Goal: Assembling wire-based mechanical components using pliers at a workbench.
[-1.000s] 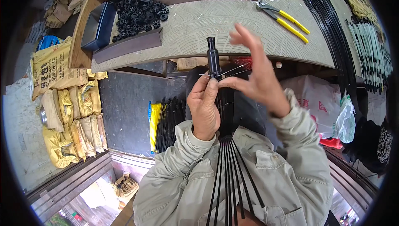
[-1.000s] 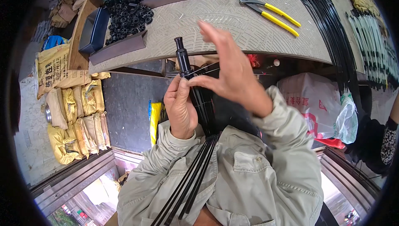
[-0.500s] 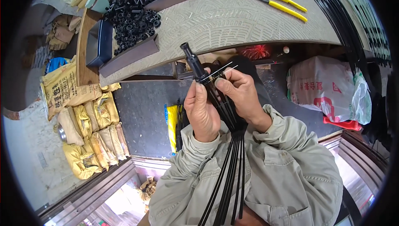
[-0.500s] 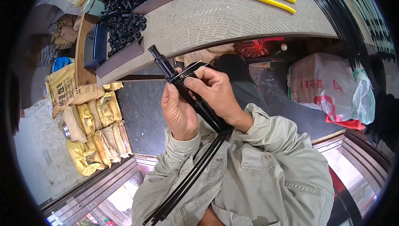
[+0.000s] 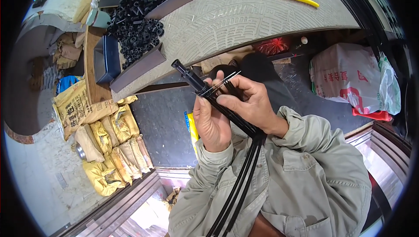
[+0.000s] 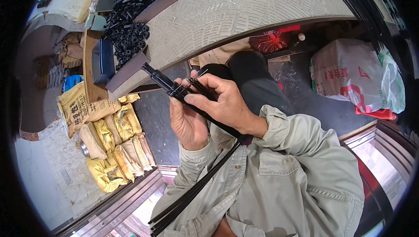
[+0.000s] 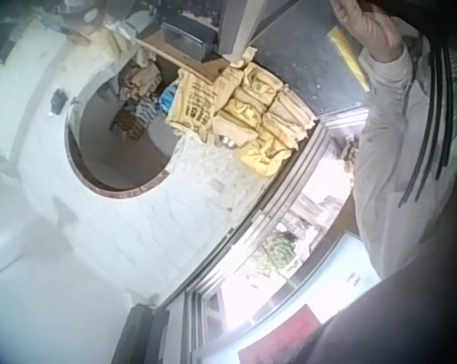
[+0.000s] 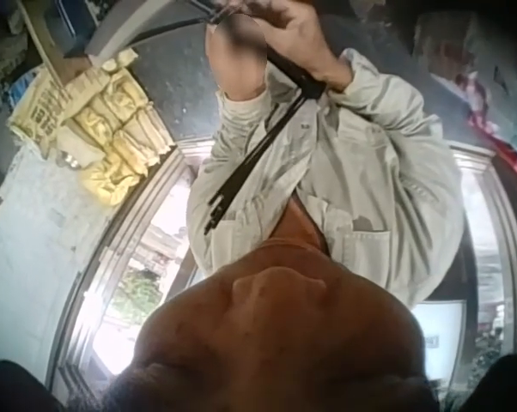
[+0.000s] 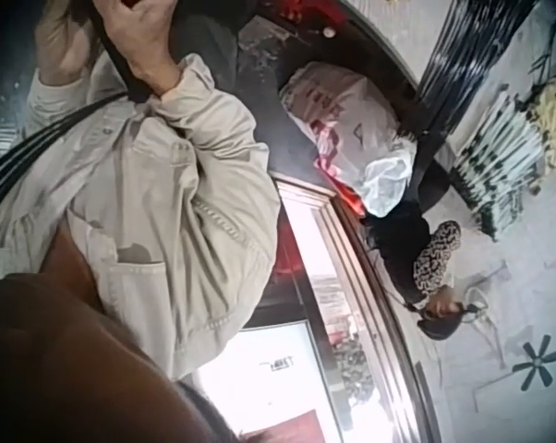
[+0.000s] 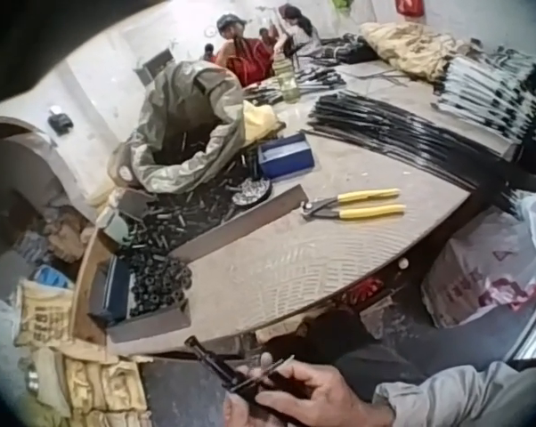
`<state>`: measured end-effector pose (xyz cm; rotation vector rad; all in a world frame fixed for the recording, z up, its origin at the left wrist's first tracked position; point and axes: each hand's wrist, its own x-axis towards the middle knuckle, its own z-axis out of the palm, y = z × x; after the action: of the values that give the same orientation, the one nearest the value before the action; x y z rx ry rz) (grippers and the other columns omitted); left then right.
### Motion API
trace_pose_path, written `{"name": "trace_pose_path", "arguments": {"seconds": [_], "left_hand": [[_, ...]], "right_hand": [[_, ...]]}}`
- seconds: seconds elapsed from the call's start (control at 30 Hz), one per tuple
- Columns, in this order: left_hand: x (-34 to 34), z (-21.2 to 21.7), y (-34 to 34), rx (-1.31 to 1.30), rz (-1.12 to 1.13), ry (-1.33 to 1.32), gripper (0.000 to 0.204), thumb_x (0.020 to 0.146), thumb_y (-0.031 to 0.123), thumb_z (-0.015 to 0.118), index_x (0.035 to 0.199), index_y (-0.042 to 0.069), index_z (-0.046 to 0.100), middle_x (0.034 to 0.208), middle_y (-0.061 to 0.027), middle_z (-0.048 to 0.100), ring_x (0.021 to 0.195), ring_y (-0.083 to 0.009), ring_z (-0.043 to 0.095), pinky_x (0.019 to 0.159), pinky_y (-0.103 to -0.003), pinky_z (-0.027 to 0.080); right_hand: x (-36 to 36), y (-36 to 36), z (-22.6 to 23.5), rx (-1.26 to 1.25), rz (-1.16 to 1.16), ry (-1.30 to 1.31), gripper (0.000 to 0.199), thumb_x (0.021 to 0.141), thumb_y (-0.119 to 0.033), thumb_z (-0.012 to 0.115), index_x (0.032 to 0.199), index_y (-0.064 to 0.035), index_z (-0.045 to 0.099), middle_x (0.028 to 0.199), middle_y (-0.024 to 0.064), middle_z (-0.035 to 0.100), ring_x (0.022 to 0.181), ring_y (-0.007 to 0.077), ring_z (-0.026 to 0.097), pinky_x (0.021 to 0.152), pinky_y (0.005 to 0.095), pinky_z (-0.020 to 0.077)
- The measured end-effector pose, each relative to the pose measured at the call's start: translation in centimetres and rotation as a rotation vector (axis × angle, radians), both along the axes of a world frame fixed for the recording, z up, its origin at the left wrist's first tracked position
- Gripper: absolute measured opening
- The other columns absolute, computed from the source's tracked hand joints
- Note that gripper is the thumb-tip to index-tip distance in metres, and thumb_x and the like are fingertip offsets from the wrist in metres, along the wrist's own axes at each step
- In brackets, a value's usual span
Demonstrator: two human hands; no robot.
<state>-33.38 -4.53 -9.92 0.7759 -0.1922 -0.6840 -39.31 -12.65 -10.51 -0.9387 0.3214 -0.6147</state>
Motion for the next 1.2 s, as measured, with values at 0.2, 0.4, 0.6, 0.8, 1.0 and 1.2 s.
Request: {"name": "trace_pose_path", "arguments": {"seconds": [0.2, 0.4, 0.6, 0.8, 1.0, 1.2], "left_hand": [[0.0, -0.3, 0.1, -0.035, -0.025, -0.047, 0.035, 0.091, 0.024, 0.049, 0.116, 0.000, 0.052, 0.127, -0.0172, 0.047, 0.119, -0.0260, 0.043, 0.103, -0.038, 0.031], [-0.5, -0.4, -0.1, -0.023, 0.009, -0.102, 0.037, 0.091, 0.025, 0.048, 0.117, -0.001, 0.052, 0.132, -0.0166, 0.042, 0.124, -0.0248, 0.039, 0.104, -0.035, 0.030], [0.3, -0.1, 0.1, 0.080, -0.086, -0.224, 0.044, 0.093, 0.025, 0.043, 0.125, -0.004, 0.041, 0.135, -0.0178, 0.037, 0.121, -0.0228, 0.040, 0.102, -0.035, 0.031], [0.3, 2.1, 1.1, 0.205, -0.204, -0.157, 0.074, 0.085, 0.054, 0.043, 0.131, -0.005, 0.034, 0.139, -0.0173, 0.032, 0.121, -0.0243, 0.040, 0.101, -0.035, 0.030], [-1.6, 3.9, -1.3, 0.090, 0.285, -0.447, 0.061, 0.084, 0.031, 0.060, 0.128, -0.003, 0.035, 0.120, -0.0190, 0.048, 0.110, -0.0268, 0.050, 0.096, -0.036, 0.038], [0.2, 3.1, -0.3, 0.245, 0.442, -0.562, 0.025, 0.085, 0.004, 0.057, 0.108, -0.003, 0.053, 0.097, -0.0168, 0.062, 0.087, -0.0204, 0.060, 0.082, -0.032, 0.047]], "right_hand": [[-0.4, -0.5, -0.2, -0.245, 0.025, 0.045, 0.015, 0.081, -0.008, 0.065, 0.089, 0.0030, 0.061, 0.083, 0.0002, 0.059, 0.075, 0.0036, 0.052, 0.066, 0.0194, 0.0434], [-0.1, -1.8, -0.8, 0.159, 0.306, 0.008, 0.020, 0.080, -0.009, 0.065, 0.096, 0.0028, 0.062, 0.083, 0.0010, 0.061, 0.074, 0.0051, 0.054, 0.066, 0.0202, 0.0447], [0.1, -2.9, -1.1, 0.332, 0.481, -0.090, 0.021, 0.079, -0.010, 0.066, 0.095, 0.0032, 0.062, 0.085, 0.0033, 0.063, 0.075, 0.0070, 0.057, 0.068, 0.0214, 0.0466], [-0.8, -2.7, 1.0, 0.326, 0.386, -0.102, 0.015, 0.080, -0.006, 0.064, 0.090, 0.0043, 0.058, 0.082, 0.0071, 0.061, 0.075, 0.0122, 0.059, 0.070, 0.0236, 0.0469], [0.7, -1.1, 2.7, -0.194, -0.034, -0.201, 0.011, 0.078, 0.000, 0.064, 0.083, 0.0019, 0.054, 0.085, 0.0034, 0.057, 0.077, 0.0068, 0.049, 0.070, 0.0222, 0.0414], [2.0, 0.1, 1.7, -0.310, -0.041, -0.166, 0.015, 0.077, 0.003, 0.064, 0.086, 0.0011, 0.051, 0.096, 0.0097, 0.058, 0.090, 0.0128, 0.055, 0.078, 0.0268, 0.0450]]}}
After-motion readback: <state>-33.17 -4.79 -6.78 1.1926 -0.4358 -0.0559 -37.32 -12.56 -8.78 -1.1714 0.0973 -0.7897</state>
